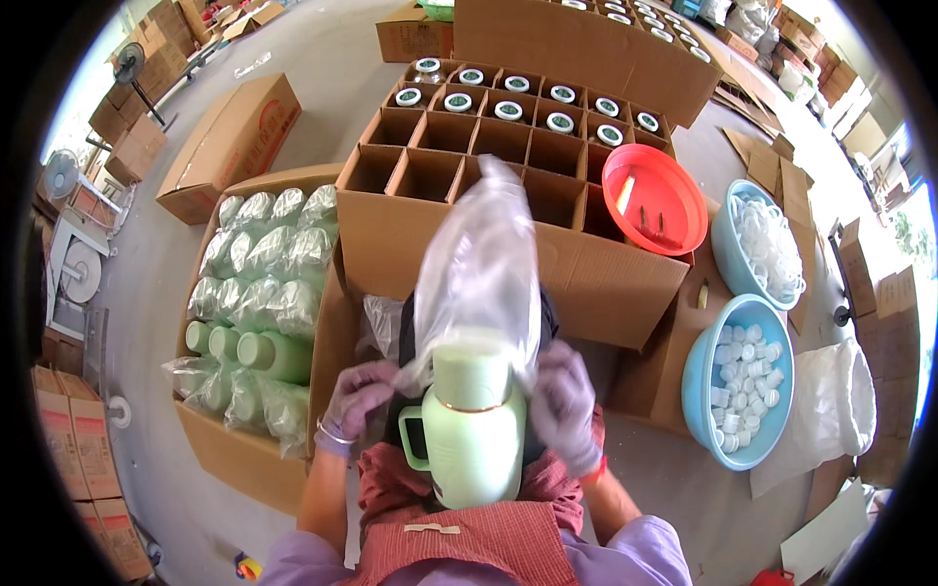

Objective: The person assembles light green thermos flasks by inserting a black rubber seal and a white plastic cap into the opening, then wrapping each unit in a clear plastic bag and placing it into a cardboard box.

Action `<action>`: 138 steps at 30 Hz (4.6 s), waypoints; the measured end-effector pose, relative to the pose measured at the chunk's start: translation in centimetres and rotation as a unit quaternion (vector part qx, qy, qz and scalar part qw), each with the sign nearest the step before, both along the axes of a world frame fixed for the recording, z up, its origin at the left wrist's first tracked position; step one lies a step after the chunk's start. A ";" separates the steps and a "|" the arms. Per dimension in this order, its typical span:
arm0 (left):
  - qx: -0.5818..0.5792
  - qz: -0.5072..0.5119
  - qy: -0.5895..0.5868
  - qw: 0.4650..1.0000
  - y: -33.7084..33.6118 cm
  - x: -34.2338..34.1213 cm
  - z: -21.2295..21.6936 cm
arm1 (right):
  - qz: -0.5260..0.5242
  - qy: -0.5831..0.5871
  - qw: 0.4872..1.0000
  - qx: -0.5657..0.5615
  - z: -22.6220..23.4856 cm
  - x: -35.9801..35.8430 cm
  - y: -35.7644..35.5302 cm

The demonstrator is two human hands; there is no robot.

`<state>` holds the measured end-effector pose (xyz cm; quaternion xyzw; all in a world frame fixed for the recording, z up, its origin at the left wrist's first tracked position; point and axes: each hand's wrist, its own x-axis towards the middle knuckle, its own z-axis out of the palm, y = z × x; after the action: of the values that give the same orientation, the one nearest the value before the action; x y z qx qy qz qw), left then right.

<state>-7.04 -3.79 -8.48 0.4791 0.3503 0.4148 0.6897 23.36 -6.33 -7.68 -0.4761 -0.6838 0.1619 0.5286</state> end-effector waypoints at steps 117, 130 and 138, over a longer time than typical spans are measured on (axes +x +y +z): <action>0.430 0.200 0.309 0.824 5.2 -4.6 13.2 | 0.061 0.163 0.927 -0.332 10.0 6.5 15.8; 0.540 -0.022 0.378 0.752 4.7 8.2 17.8 | 0.163 -0.124 0.974 -0.098 17.2 3.3 1.2; 0.621 0.204 0.455 0.605 3.7 10.0 15.9 | 0.096 -0.238 0.966 -0.035 15.0 1.5 1.3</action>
<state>2.95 -0.10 7.39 0.8354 0.3660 0.3911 -0.1237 24.89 -5.08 7.36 -0.4516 -0.8263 0.1175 0.3154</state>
